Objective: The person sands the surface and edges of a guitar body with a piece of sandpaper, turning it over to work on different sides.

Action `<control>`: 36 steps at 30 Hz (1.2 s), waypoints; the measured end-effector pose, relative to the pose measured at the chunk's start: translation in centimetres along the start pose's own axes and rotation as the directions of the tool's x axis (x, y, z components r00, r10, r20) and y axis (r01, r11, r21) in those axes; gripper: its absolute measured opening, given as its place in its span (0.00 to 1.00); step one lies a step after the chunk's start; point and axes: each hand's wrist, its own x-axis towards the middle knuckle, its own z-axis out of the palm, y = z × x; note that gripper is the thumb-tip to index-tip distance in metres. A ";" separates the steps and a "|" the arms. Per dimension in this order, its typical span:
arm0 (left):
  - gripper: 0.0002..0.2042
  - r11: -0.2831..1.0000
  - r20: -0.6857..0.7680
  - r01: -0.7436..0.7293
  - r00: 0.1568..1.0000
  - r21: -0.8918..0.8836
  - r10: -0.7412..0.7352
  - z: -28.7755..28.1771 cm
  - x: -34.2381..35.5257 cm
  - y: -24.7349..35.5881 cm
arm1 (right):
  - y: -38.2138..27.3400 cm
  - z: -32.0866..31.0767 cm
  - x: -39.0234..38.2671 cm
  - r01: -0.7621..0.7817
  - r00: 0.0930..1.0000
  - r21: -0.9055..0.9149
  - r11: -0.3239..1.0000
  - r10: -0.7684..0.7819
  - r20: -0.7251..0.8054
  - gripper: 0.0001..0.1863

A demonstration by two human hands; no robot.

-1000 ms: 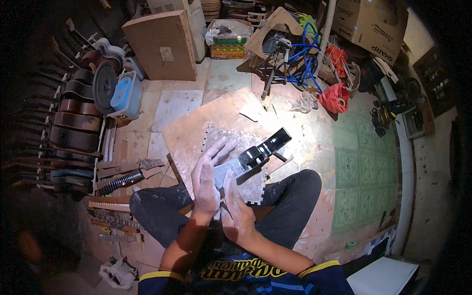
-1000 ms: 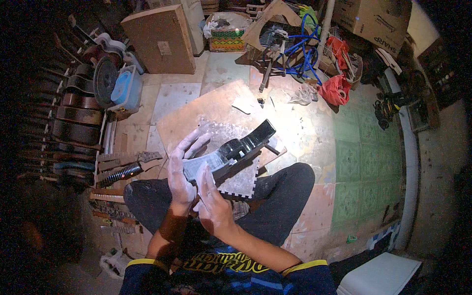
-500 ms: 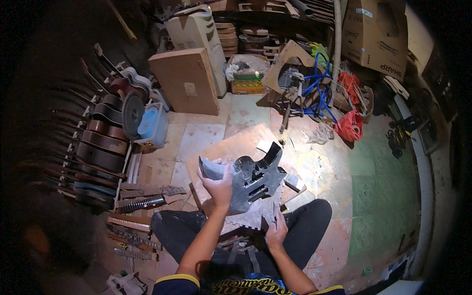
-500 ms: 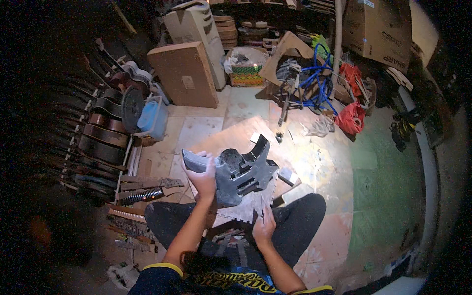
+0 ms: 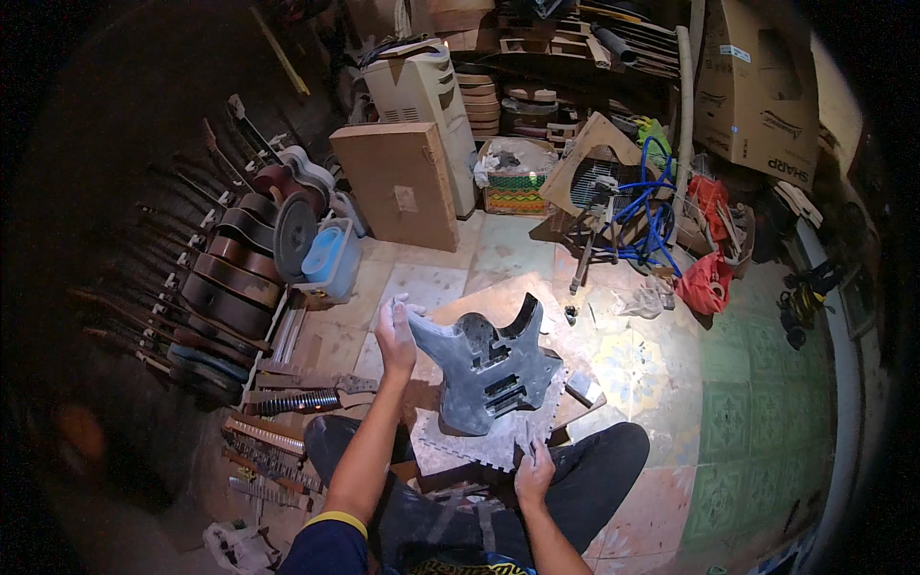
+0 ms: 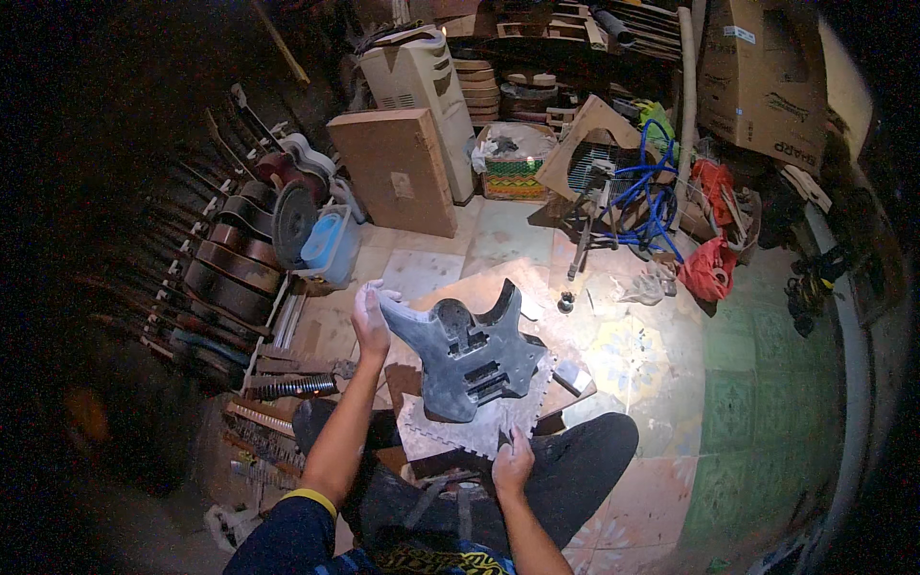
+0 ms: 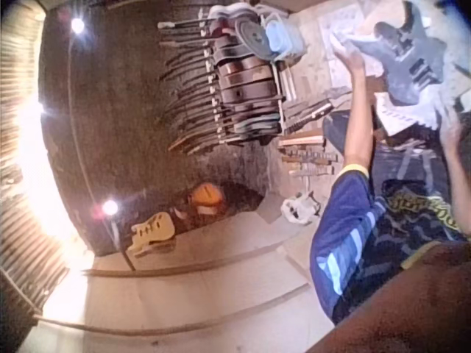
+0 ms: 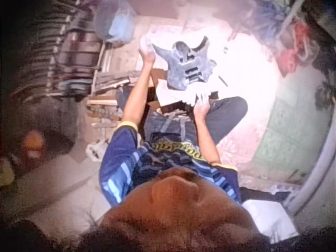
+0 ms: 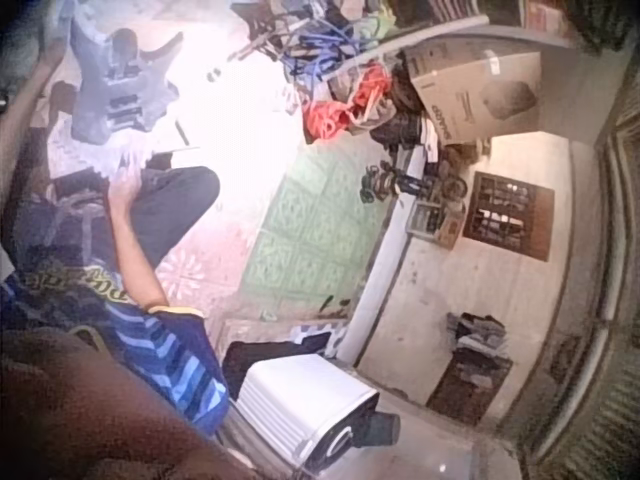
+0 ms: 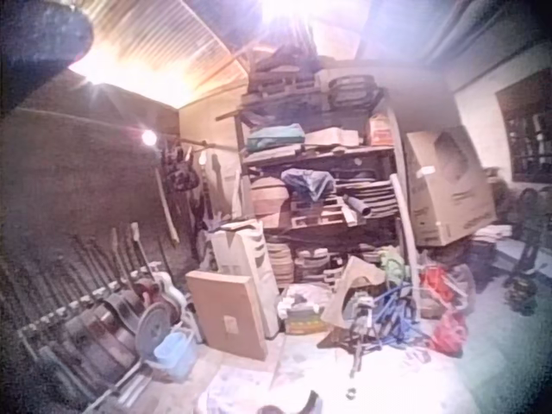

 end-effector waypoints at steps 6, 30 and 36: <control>0.37 0.947 -0.009 -0.092 0.995 0.307 0.099 0.6 -1.5 -0.1 | 0.4 0.4 0.0 -0.007 1.000 0.070 0.998 0.008 -0.013 0.26; 0.18 0.824 0.251 0.186 0.966 -0.535 -0.056 1.1 -5.6 4.0 | -10.1 -1.2 0.1 0.172 0.984 0.194 0.966 -0.176 0.000 0.23; 0.14 0.835 0.306 0.145 0.952 -0.532 0.030 1.0 -10.4 7.5 | -18.6 1.6 1.1 0.361 0.904 0.189 0.913 -0.393 0.170 0.30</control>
